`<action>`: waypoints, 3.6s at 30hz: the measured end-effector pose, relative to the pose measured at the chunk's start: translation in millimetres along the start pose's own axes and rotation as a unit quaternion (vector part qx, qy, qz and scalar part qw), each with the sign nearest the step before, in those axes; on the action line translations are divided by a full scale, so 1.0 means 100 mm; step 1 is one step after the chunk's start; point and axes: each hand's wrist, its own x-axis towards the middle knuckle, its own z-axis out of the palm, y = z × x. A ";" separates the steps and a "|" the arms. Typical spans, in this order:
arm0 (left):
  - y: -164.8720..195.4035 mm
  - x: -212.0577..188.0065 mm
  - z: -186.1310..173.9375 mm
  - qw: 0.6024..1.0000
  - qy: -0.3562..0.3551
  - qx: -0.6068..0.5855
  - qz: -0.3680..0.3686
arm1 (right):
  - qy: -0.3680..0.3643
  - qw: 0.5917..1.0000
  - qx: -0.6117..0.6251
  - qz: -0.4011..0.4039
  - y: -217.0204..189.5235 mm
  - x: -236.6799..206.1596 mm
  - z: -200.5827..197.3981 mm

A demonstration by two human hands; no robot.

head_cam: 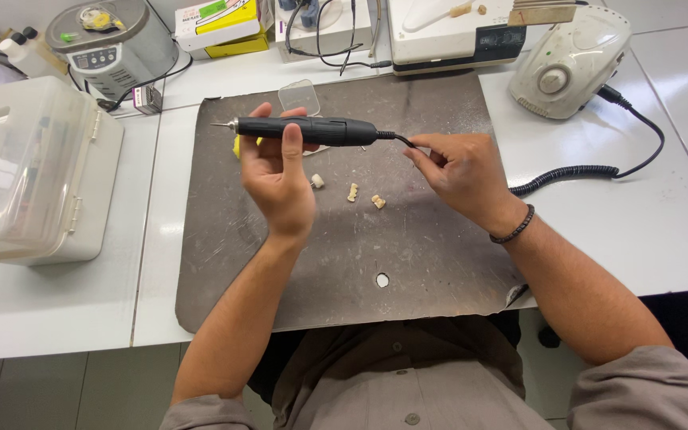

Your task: The person holds a small dental crown or prosthetic tooth in one hand and grinds and shapes it with a handheld rotary grinding tool, periodically pausing to reposition or check the piece and setting it down on the work mat before picking up another piece to continue grinding.

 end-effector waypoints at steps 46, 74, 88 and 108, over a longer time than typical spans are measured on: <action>-0.10 -0.06 0.12 0.954 -0.165 -0.052 -0.244 | -0.011 0.824 0.558 0.099 0.13 -0.12 -0.01; 0.08 -0.14 0.18 0.971 -0.224 0.070 -0.048 | 0.070 0.830 0.551 0.042 0.14 -0.04 -0.06; 0.07 -0.14 0.18 0.968 -0.189 0.023 -0.164 | 0.037 0.940 0.338 0.015 -0.10 -0.05 -0.04; -0.02 -0.15 0.15 0.971 -0.229 -0.013 -0.072 | 0.037 0.972 0.231 -0.034 -0.19 -0.04 -0.02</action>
